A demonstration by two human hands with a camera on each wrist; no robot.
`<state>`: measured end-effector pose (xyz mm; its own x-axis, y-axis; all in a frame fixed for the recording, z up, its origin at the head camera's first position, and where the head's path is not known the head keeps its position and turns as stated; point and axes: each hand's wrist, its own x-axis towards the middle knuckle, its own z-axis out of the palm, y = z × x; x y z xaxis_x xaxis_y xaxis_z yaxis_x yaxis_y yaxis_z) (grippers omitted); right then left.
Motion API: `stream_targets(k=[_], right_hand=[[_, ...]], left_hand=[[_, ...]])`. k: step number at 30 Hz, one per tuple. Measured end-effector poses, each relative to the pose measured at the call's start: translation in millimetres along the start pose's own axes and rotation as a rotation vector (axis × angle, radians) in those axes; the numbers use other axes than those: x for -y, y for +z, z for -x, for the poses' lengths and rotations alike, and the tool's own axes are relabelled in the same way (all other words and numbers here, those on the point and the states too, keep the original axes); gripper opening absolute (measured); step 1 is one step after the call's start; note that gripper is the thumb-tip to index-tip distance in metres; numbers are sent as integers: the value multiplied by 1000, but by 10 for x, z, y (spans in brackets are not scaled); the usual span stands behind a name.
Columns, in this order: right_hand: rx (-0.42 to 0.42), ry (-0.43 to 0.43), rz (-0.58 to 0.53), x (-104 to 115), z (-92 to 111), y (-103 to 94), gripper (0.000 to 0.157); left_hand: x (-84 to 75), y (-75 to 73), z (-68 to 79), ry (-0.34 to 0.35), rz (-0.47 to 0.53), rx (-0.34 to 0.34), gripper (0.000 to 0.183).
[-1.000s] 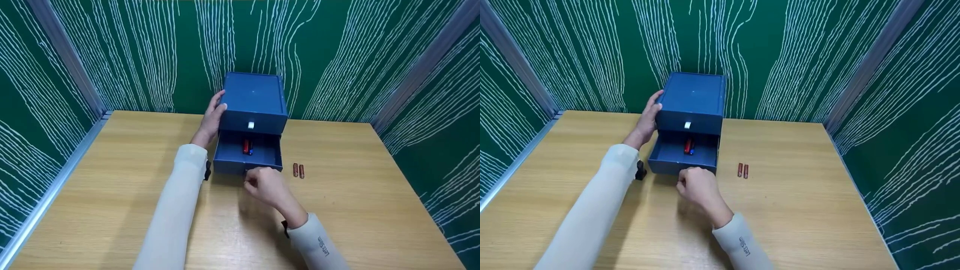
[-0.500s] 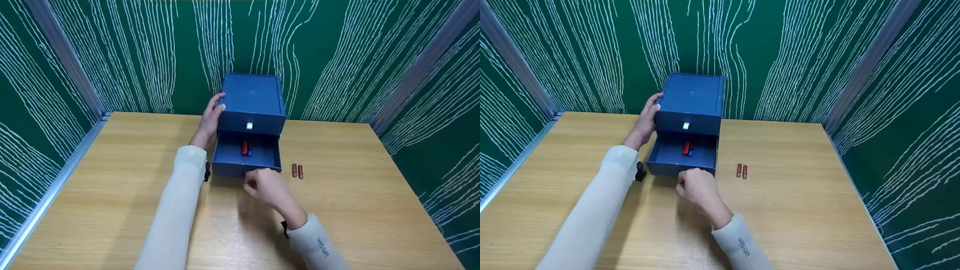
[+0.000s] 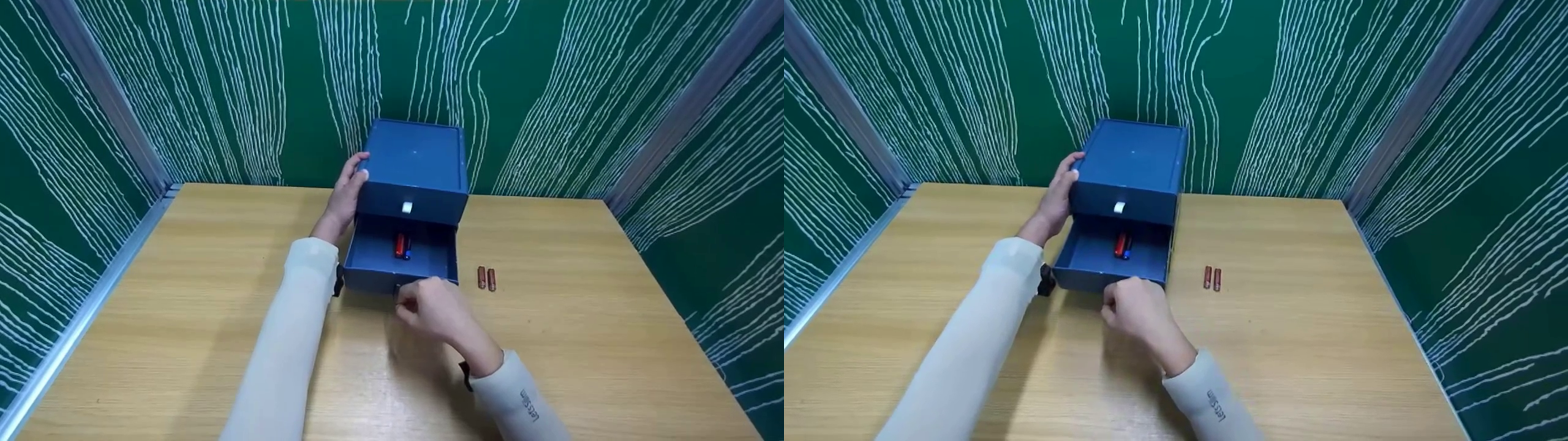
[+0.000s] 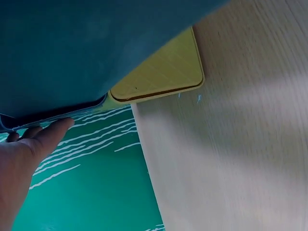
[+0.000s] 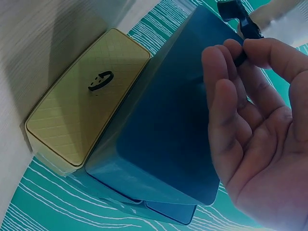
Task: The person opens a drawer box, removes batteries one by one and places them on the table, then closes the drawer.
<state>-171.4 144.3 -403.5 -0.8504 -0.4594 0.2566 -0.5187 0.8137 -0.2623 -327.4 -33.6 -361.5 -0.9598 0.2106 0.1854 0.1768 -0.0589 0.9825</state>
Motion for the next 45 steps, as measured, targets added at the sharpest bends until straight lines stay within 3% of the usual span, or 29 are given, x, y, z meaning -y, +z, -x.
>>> stream_targets(k=[6, 14, 21, 33, 45], right_hand=[[13, 19, -22, -8, -2, 1, 9], [3, 9, -28, -21, 3, 7, 10], [-3, -3, -36, -33, 5, 15, 11], [35, 27, -57, -29, 6, 3, 10], [2, 11, -19, -19, 9, 11, 10]], left_hand=[[-18, 18, -8, 27, -14, -2, 44], [-40, 77, 47, 2, -163, -51, 72], [-45, 102, 45, -8, -246, -87, 70], [173, 108, -88, -4, -289, -141, 70], [123, 136, -41, 8, -290, -153, 66]])
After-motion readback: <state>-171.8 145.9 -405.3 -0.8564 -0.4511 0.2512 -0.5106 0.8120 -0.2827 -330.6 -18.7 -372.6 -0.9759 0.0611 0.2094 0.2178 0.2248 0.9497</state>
